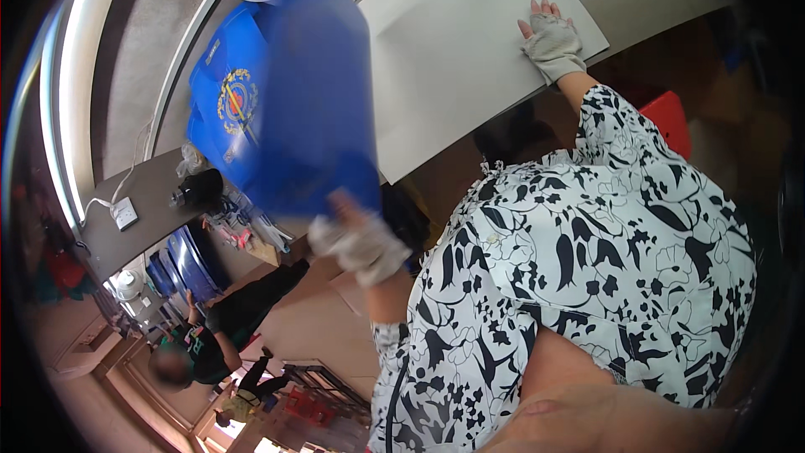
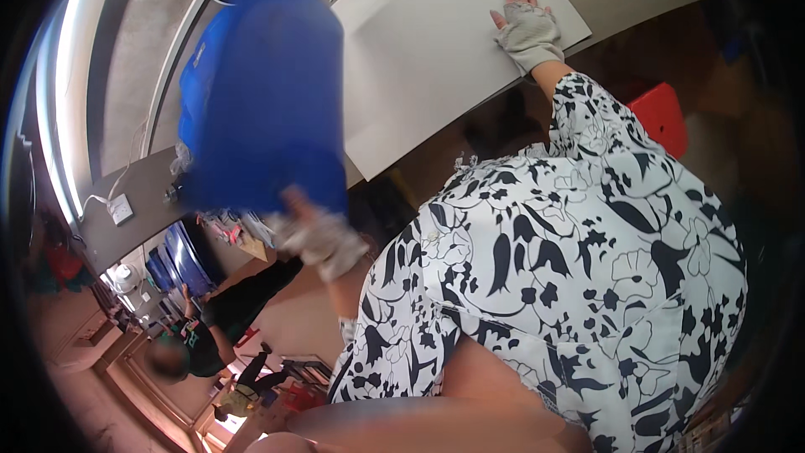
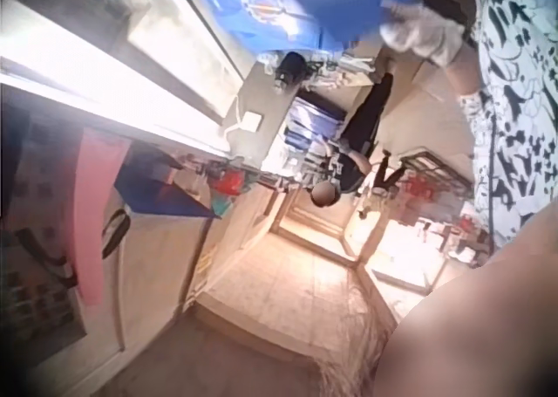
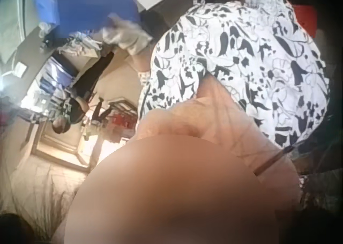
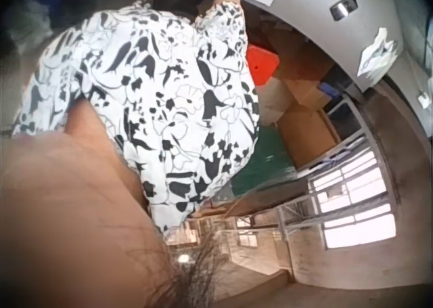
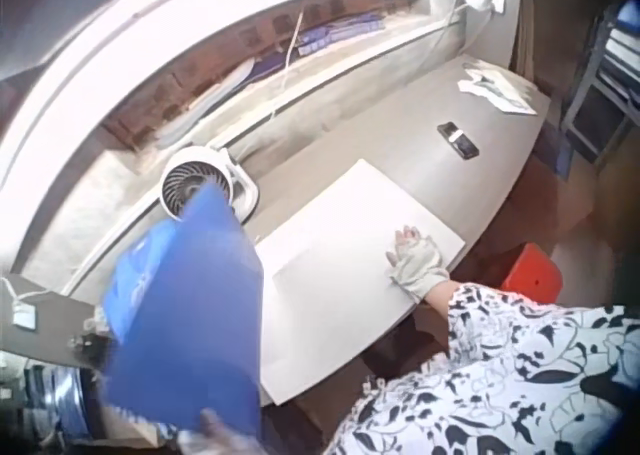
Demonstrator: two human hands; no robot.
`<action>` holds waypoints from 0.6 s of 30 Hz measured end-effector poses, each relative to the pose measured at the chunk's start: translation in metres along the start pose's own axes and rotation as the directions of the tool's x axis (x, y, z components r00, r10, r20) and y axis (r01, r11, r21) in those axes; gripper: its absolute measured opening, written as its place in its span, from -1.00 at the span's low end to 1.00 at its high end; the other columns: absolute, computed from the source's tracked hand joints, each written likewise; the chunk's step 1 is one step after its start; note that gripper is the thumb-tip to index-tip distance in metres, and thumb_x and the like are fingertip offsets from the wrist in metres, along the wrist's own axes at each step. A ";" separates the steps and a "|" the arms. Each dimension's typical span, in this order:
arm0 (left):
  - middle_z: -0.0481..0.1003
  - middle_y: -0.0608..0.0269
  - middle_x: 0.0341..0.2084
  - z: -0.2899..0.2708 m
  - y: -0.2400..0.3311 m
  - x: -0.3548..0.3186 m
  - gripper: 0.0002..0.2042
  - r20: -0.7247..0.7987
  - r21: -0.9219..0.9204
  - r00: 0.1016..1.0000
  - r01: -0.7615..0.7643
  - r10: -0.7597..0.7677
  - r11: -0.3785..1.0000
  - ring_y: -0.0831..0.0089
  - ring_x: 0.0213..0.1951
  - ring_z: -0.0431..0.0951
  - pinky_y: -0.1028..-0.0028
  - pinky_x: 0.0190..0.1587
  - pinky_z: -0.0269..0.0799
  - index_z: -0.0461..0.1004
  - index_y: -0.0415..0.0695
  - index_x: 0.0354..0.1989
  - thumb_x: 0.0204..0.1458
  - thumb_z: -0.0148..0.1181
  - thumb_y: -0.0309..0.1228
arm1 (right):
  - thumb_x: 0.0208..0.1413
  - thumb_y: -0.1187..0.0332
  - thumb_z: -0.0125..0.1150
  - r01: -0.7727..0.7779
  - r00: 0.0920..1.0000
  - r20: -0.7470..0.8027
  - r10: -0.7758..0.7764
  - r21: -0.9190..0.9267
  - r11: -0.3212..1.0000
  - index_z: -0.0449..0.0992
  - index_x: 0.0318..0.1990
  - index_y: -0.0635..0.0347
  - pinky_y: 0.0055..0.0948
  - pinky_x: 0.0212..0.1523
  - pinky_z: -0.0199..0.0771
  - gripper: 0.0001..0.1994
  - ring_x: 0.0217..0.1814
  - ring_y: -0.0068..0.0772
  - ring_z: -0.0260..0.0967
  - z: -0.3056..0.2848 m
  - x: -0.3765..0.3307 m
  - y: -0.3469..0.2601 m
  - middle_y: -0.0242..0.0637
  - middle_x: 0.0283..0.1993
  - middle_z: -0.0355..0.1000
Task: Folding and assembling printed paper materials into folders or packaging.
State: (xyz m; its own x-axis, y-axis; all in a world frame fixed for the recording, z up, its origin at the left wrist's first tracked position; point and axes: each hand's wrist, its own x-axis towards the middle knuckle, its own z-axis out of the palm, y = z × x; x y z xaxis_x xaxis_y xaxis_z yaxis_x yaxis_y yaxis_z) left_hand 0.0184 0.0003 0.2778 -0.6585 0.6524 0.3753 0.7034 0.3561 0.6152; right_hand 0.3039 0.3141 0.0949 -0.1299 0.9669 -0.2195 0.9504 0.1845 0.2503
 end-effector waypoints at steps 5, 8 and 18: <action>0.62 0.15 -0.01 -0.077 0.006 0.075 -0.64 -0.347 -0.025 0.931 0.115 -0.116 0.993 0.45 -0.05 0.58 0.37 0.04 0.51 0.53 -0.10 0.19 0.27 0.27 -0.28 | 0.39 -0.25 -0.28 -0.046 0.998 0.054 0.043 0.065 0.997 0.01 0.58 -0.12 0.08 0.60 -0.31 -0.27 0.72 -0.21 -0.26 0.004 -0.005 0.023 -0.25 0.68 -0.14; 0.70 0.05 -0.19 -0.071 -0.054 0.119 -0.80 -0.446 0.157 0.862 0.341 -0.242 0.927 0.29 -0.22 0.65 0.25 -0.02 0.52 0.64 -0.22 -0.02 0.25 0.25 -0.43 | 0.39 -0.27 -0.29 -0.025 0.997 0.071 0.021 0.046 0.999 0.01 0.58 -0.14 0.08 0.61 -0.32 -0.27 0.72 -0.22 -0.28 0.010 -0.009 0.015 -0.27 0.68 -0.16; 0.44 -0.09 0.28 -0.045 -0.180 0.167 -0.45 0.559 0.687 0.802 -0.307 -0.210 0.658 -0.07 0.31 0.42 0.16 0.40 0.28 0.42 -0.09 0.34 0.08 0.15 -0.45 | 0.39 -0.27 -0.29 0.057 0.998 0.028 -0.058 0.007 0.998 0.02 0.58 -0.16 0.10 0.60 -0.32 -0.28 0.72 -0.21 -0.26 -0.003 -0.018 -0.040 -0.25 0.68 -0.15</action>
State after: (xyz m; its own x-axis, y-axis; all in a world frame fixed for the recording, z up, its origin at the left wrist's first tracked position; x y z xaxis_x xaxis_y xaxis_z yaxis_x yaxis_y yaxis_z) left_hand -0.2296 0.0151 0.2611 -0.5260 0.8228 -0.2154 0.8492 0.4940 -0.1868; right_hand 0.2675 0.2904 0.0920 -0.1765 0.9494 -0.2596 0.9435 0.2384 0.2303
